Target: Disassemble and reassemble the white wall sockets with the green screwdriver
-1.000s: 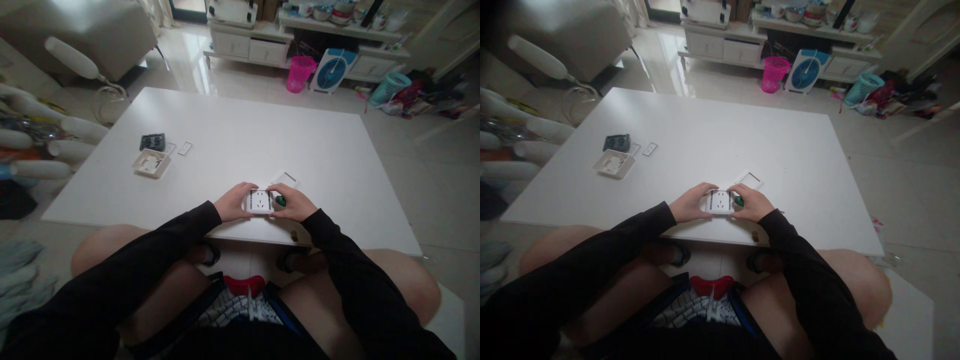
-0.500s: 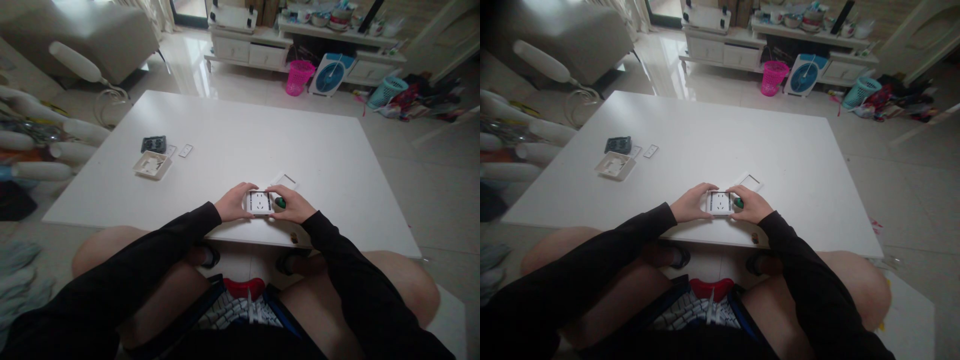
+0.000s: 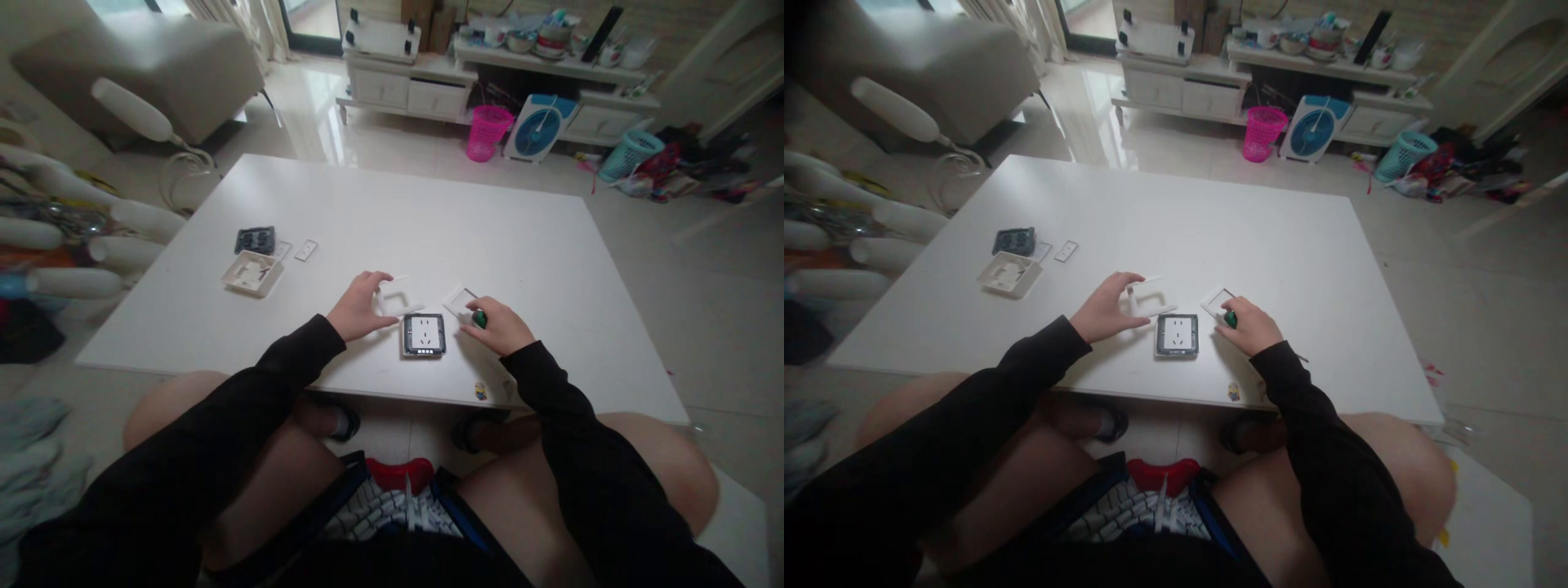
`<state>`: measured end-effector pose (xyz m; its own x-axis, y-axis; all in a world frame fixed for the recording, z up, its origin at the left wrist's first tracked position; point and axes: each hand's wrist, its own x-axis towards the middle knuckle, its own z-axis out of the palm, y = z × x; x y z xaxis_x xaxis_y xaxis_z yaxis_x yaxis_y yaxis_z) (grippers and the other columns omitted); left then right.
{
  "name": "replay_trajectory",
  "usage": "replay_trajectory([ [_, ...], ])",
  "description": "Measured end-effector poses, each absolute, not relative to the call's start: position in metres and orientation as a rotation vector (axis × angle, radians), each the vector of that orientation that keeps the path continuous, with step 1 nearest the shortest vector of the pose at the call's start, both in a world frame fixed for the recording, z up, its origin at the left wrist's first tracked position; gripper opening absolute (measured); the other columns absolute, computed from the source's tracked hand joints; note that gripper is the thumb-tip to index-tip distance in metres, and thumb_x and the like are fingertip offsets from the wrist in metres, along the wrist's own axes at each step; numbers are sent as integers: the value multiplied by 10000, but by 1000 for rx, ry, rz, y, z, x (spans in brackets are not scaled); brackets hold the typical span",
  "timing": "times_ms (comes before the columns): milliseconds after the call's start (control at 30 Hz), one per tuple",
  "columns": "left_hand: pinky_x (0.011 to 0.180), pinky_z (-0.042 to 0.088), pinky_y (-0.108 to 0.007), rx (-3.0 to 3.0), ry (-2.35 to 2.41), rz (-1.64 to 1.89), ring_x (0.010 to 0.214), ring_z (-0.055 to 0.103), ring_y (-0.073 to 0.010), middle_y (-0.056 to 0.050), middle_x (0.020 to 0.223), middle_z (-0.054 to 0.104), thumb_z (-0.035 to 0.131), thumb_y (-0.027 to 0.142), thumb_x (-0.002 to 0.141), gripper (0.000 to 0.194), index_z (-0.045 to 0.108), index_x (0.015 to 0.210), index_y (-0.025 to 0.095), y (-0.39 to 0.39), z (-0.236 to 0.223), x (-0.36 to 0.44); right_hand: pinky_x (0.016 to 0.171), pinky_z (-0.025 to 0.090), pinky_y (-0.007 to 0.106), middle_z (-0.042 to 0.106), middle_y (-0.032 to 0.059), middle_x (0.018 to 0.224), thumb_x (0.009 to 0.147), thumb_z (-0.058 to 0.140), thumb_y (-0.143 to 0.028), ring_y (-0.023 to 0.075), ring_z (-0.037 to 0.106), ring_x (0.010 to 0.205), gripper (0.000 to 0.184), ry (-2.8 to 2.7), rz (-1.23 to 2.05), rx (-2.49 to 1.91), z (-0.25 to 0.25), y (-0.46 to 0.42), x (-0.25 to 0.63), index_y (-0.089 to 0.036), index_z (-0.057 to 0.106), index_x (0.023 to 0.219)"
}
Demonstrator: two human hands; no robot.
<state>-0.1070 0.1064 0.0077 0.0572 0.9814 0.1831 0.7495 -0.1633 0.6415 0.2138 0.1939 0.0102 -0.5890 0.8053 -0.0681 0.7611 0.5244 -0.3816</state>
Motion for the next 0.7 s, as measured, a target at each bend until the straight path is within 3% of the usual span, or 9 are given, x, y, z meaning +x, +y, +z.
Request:
replay_trajectory([
  [167,1086,475,-500,1894,2140,476,1214,542,-361,-134,1192,558,877,356,705,748,545,1351,176,121,4,-159,706,453,342,647,93,1134,894,675,-363,223,650,842,178,-2729,438,-1565,0,193,208,-206,672,978],
  [300,1130,443,-487,1733,2340,305,1287,506,-381,-149,1230,533,863,384,710,765,532,1369,182,128,-5,-193,660,393,320,629,81,1096,921,635,-338,171,600,747,149,-2763,420,-1537,-4,191,203,-192,639,893],
  [467,1132,442,-459,1597,2402,279,1326,490,-376,-186,1319,507,815,434,766,752,513,1396,155,134,-14,-203,650,390,309,628,70,1022,910,609,-302,148,571,706,143,-2762,408,-1455,-5,189,202,-188,606,824],
  [700,1150,395,-540,1349,2516,412,1406,412,-410,-217,1426,491,711,406,861,629,507,1411,179,142,-17,-210,636,409,295,607,43,859,872,594,-264,192,600,758,127,-2708,356,-1340,-2,194,206,-227,524,772],
])
